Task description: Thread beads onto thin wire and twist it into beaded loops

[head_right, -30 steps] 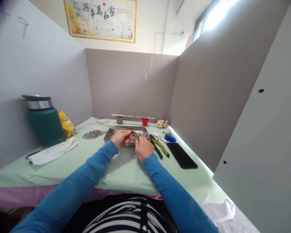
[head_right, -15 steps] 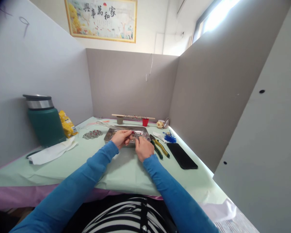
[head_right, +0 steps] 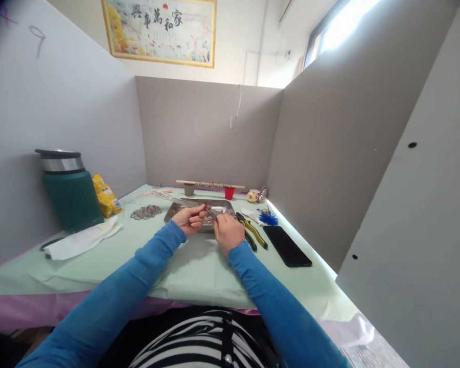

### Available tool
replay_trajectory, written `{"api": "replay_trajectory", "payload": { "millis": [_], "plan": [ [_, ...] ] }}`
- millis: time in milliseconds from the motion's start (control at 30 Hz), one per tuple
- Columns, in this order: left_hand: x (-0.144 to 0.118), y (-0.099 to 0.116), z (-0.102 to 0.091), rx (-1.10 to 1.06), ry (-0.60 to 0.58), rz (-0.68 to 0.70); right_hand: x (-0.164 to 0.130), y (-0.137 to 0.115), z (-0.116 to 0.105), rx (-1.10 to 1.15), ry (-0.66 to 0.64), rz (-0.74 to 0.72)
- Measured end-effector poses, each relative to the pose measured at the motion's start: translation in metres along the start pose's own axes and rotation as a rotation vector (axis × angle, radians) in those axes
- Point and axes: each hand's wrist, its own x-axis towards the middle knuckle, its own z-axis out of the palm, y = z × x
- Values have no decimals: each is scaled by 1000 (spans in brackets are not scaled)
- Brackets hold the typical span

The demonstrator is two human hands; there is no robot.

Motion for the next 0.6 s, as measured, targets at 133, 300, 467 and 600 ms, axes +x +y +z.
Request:
{"api": "replay_trajectory", "payload": {
  "millis": [133,300,467,600],
  "plan": [
    [-2,-1,1,163,24,217,-1,-1,1,45,-18,49],
    [-2,-2,2,284,65,366,0,-2,2,139,-56,183],
    [-1,-4,2,459,148,419,4,4,-2,343,32,348],
    [2,-7,1,593,172,432,7,4,-7,597,116,403]
  ]
}}
